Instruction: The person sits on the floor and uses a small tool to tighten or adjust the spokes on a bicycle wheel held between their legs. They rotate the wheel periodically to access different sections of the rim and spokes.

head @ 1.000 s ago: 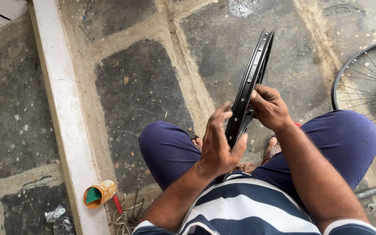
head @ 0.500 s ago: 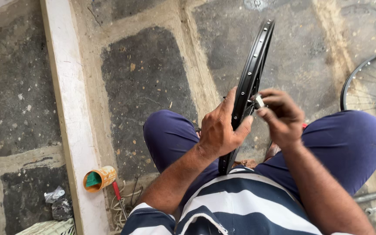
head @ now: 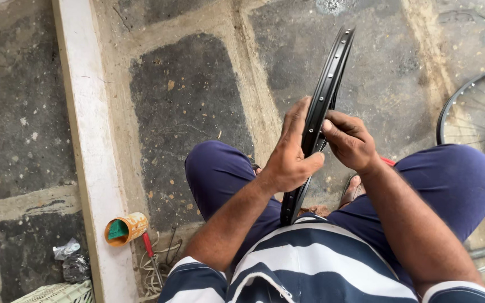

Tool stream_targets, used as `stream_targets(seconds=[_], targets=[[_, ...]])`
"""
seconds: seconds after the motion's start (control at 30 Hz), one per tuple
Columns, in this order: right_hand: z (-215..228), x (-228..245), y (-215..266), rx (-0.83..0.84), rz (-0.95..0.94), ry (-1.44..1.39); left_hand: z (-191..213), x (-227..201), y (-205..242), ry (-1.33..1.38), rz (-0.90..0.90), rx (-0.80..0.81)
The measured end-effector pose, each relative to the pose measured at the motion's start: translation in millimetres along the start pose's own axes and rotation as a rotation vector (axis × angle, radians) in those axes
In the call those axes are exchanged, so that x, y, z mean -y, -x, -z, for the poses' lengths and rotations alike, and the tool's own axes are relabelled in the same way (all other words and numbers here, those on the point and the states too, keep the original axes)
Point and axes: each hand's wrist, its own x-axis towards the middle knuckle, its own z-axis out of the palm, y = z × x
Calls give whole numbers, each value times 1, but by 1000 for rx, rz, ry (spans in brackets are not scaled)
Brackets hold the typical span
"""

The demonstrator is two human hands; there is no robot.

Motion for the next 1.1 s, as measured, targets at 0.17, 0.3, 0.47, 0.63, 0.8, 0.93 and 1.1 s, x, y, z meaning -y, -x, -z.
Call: stream_targets(seconds=[0.17,0.3,0.47,0.63,0.8,0.93,1.1], targets=[[-32,4,-15,-67,422,669,5,-1,1,188,104,-8],[-39,-8,-10,-311,610,1212,2,5,-1,192,156,-39],[9,-10,-1,51,124,257,5,13,4,259,159,2],[-11,-47,-3,-276,252,437,-8,13,7,-20,118,-120],[-2,7,-26,72,-248,352,-7,12,9,76,101,-114],[8,37,-26,185,-379,146,-7,11,11,-15,101,-94],[-33,-22,-4,-375,351,888,-11,9,10,40,95,-120]])
